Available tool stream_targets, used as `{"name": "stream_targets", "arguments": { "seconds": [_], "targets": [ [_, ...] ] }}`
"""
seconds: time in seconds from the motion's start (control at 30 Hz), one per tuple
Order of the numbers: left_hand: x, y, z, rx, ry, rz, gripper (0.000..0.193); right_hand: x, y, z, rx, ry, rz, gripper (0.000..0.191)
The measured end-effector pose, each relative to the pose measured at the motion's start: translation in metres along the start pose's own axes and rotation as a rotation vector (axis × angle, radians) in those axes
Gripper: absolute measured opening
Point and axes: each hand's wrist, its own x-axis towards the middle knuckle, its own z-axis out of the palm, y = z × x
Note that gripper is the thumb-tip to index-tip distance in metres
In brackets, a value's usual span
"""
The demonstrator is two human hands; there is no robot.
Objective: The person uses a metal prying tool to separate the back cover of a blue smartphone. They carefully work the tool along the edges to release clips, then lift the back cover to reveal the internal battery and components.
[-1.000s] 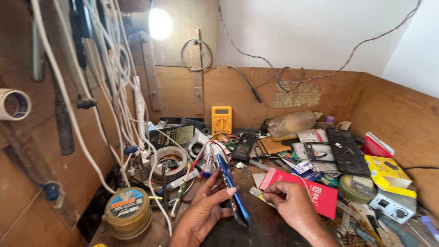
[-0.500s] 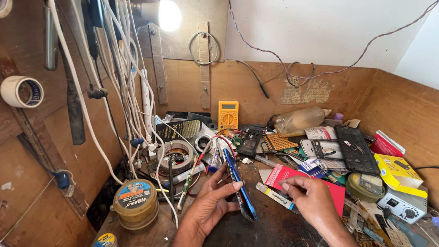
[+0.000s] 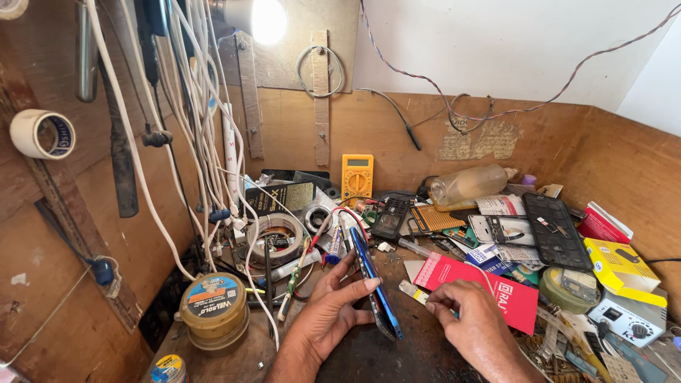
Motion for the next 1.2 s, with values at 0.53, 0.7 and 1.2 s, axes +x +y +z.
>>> {"name": "stream_targets", "arguments": {
  "seconds": [0.53, 0.7, 1.2],
  "targets": [
    [-0.001, 0.002, 0.002, 0.027, 0.023, -0.016, 0.099, 0.02, 0.013, -0.021, -0.088, 0.078, -0.014, 0.012],
    [-0.001, 0.003, 0.003, 0.03, 0.03, -0.021, 0.098, 0.018, -0.008, -0.003, -0.223, 0.007, -0.143, 0.024],
    [-0.005, 0.003, 0.006, 0.071, -0.029, 0.03, 0.101, 0.028, -0.006, 0.01, -0.143, -0.042, 0.055, 0.021]
  ]
}}
